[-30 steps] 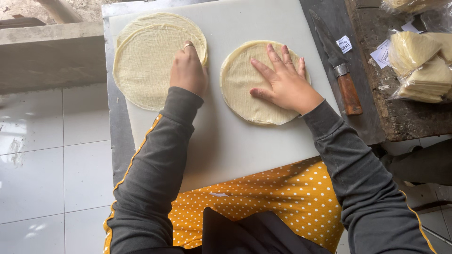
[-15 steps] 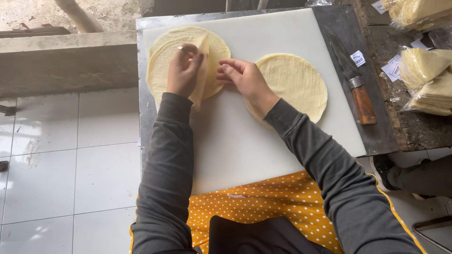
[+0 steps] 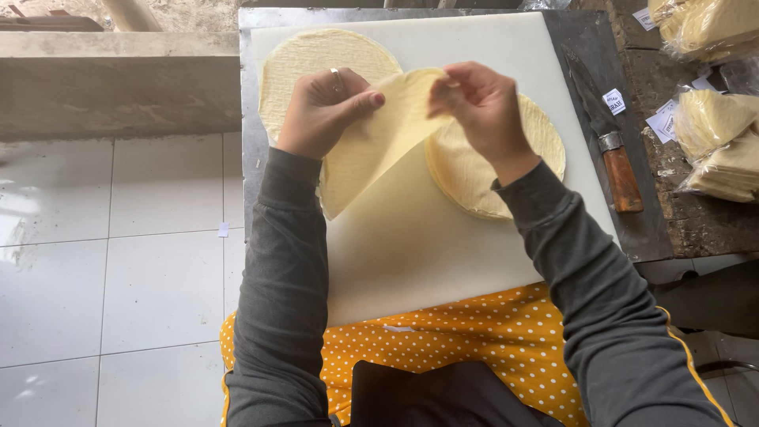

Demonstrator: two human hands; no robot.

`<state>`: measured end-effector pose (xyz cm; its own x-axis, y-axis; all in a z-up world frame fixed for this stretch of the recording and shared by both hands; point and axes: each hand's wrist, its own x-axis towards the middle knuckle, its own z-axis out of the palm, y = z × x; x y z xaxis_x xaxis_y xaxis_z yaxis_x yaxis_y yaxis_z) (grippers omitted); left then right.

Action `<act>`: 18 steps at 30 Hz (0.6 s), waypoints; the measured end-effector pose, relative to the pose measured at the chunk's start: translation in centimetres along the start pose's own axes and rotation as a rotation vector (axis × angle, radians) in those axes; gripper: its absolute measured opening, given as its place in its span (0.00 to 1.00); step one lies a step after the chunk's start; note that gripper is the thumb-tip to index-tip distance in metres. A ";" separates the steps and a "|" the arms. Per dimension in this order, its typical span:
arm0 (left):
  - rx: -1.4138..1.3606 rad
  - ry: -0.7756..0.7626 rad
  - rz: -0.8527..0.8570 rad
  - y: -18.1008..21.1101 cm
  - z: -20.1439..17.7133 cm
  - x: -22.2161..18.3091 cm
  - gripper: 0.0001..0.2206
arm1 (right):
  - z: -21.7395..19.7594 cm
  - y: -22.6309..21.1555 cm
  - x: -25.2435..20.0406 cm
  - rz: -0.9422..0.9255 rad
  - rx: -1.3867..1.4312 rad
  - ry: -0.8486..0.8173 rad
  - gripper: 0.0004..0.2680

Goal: The person repeatedly picks up thin, round dough sheets from a stack, folds them into triangular shapes, and places them on a separate pile. The person handles the sheets by hand and works at a white table with packaged stacks nearby.

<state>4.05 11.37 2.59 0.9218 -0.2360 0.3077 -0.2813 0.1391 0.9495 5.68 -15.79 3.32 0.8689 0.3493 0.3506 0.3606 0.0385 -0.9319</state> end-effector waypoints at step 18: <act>-0.141 -0.316 -0.214 1.1 2.4 -0.2 0.10 | -6.8 -7.5 -4.1 0.219 -0.173 0.276 0.10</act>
<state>2.93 9.28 3.67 0.8222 -0.5545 0.1287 -0.0321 0.1806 0.9830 1.71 -23.88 9.47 0.9816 0.0665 0.1793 0.1884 -0.1757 -0.9662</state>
